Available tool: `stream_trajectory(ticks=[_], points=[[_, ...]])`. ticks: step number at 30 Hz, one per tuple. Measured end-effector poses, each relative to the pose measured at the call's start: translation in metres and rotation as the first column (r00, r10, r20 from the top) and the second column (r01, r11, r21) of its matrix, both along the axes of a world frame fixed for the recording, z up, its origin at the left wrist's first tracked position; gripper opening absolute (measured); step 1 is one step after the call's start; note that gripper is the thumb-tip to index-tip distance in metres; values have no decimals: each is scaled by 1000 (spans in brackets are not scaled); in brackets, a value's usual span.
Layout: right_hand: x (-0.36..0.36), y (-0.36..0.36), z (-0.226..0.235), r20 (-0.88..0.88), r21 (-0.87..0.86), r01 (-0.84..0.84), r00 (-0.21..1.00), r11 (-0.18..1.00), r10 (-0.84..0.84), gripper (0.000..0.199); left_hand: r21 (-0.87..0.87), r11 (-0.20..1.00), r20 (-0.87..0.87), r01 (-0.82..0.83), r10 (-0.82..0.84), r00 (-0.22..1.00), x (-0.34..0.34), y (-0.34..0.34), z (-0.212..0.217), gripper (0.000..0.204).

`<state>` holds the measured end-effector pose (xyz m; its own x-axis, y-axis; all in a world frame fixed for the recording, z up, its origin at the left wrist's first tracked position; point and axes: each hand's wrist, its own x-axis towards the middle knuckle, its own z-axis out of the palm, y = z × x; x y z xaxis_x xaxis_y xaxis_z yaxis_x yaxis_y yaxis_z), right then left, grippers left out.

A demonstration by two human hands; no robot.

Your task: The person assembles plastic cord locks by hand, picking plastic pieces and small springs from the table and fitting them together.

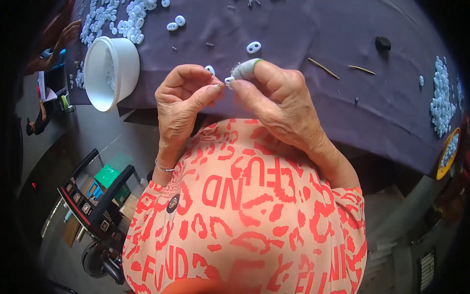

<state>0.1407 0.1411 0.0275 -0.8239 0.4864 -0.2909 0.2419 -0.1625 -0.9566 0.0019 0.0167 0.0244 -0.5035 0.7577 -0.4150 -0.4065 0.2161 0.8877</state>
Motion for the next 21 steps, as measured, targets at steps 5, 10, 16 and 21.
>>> stream_trajectory(ticks=[5,10,16,21], points=[[2,-4,2,58,41,-30,998,999,28,13,-14,1000,18,-9,9,1000,4,-3,4,22],[3,-8,2,91,7,-34,995,999,33,12,-13,1000,-28,2,-3,1000,8,-7,4,22],[4,-10,-2,89,108,-65,994,992,56,11,-29,1000,-79,-9,7,997,13,-8,5,21],[4,-11,-1,93,159,-82,993,984,68,9,-41,999,-105,-3,-1,994,13,-10,5,20]])
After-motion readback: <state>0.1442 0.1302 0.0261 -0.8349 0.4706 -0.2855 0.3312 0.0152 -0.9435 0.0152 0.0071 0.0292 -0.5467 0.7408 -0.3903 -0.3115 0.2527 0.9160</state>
